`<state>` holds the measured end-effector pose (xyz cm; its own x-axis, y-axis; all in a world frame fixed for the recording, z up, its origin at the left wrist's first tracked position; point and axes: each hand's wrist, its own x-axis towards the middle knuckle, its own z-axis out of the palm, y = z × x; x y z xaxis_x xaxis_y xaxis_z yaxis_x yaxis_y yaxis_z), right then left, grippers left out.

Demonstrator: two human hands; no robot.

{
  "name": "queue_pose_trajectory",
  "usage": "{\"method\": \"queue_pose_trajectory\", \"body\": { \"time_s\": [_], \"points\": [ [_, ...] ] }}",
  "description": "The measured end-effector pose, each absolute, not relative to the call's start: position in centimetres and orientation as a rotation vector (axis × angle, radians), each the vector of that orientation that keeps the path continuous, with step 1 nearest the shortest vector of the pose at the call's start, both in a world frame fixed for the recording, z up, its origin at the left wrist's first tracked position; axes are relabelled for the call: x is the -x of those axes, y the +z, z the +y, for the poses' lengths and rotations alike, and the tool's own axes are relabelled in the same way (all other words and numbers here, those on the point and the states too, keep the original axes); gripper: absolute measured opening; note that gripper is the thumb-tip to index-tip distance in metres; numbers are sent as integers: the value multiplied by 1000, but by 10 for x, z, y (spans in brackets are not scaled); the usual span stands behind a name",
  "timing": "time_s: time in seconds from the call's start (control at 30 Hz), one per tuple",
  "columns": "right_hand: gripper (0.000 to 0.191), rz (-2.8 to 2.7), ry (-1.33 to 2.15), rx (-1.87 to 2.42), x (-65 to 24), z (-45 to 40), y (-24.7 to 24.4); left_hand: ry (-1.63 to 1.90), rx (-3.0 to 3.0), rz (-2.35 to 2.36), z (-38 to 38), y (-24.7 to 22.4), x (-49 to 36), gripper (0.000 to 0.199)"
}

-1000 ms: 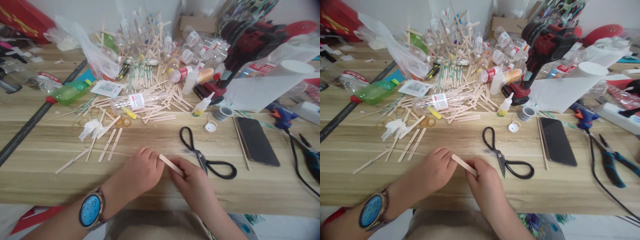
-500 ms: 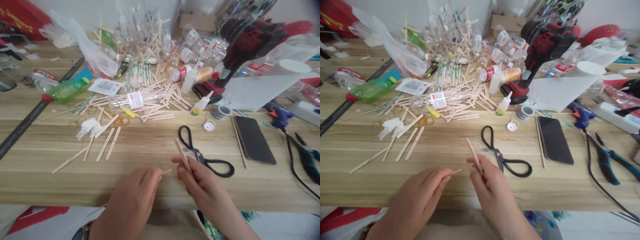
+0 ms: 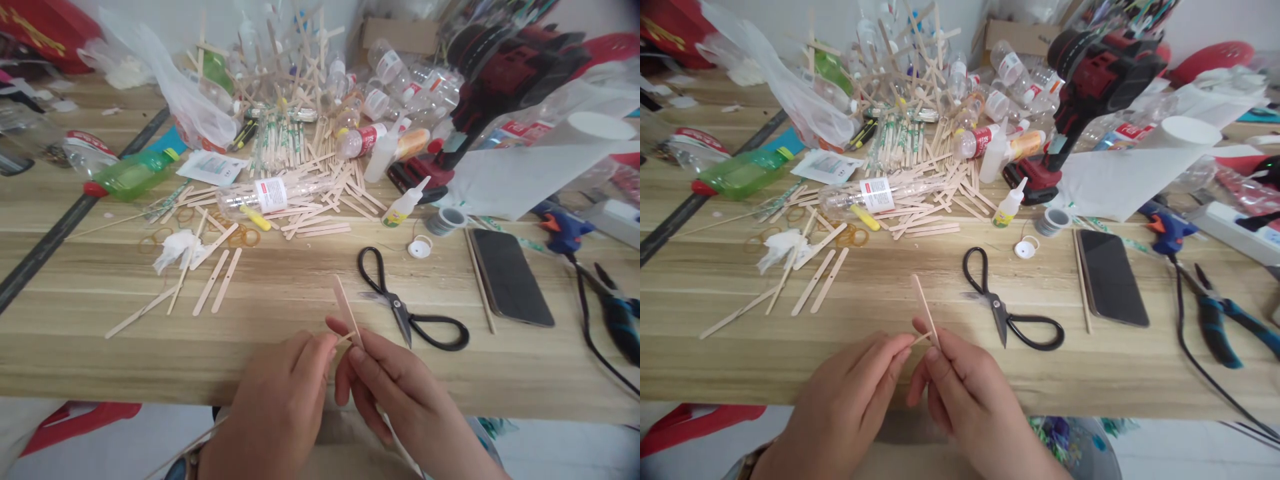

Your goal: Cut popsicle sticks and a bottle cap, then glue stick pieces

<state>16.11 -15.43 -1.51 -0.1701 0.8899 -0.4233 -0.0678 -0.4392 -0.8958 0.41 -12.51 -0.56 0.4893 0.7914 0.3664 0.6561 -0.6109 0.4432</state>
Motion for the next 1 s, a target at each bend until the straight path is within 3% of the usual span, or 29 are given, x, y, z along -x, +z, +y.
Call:
{"method": "queue_pose_trajectory", "body": {
  "time_s": [0.27, 0.57, 0.77, 1.0],
  "points": [
    [40, -1172, 1563, 1415, -162, -157, -16, 774, -2568, 1244, -127, -4, -3, 27],
    [28, -1848, 583, 1516, -160, -155, -24, 772, -2611, 1253, -128, -6, -4, 30],
    [42, -2134, -86, 1500, -161, -156, -31, 579, -1823, 1139, -118, -1, 0, 28],
    [52, -2257, -182, 1405, -168, -154, -26, 293, -879, 866, -102, -2, 1, 36]
  ]
}}
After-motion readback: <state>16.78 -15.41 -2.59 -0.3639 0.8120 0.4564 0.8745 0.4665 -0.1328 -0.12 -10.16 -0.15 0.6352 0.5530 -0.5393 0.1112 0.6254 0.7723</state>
